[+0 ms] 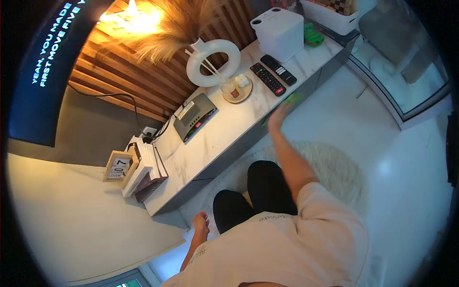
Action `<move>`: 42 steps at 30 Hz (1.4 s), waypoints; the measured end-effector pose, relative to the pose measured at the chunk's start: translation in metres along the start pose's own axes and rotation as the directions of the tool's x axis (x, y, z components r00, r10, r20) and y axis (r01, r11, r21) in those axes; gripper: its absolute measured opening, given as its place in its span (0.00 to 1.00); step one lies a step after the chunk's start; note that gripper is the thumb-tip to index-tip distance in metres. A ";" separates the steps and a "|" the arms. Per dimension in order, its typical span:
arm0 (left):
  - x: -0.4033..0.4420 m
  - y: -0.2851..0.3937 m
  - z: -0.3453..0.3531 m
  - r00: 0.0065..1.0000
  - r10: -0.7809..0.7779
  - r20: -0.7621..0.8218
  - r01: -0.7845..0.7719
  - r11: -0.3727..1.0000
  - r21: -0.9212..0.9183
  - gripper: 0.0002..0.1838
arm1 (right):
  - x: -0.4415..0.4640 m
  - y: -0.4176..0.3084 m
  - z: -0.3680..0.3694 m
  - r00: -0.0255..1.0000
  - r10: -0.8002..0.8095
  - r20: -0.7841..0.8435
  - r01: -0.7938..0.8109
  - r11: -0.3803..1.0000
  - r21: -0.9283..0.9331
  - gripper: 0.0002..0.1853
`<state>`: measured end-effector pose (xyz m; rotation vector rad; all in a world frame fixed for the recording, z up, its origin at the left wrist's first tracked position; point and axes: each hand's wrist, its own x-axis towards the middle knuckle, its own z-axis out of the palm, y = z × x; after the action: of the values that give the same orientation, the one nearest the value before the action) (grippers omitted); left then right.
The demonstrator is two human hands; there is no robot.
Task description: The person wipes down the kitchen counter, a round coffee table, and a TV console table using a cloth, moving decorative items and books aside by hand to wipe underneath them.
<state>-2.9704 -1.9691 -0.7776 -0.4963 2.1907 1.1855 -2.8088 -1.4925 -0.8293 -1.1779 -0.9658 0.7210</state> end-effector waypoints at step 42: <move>0.059 0.012 0.007 0.994 0.044 -0.102 -0.025 0.983 0.182 0.06 | 0.325 0.060 -0.048 0.849 -0.529 -0.015 0.484 0.788 -0.380 0.23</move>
<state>-3.0193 -1.9599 -0.8115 -0.4548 2.3793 0.9853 -2.6248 -1.2146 -0.8149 -1.1832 -1.2813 0.0283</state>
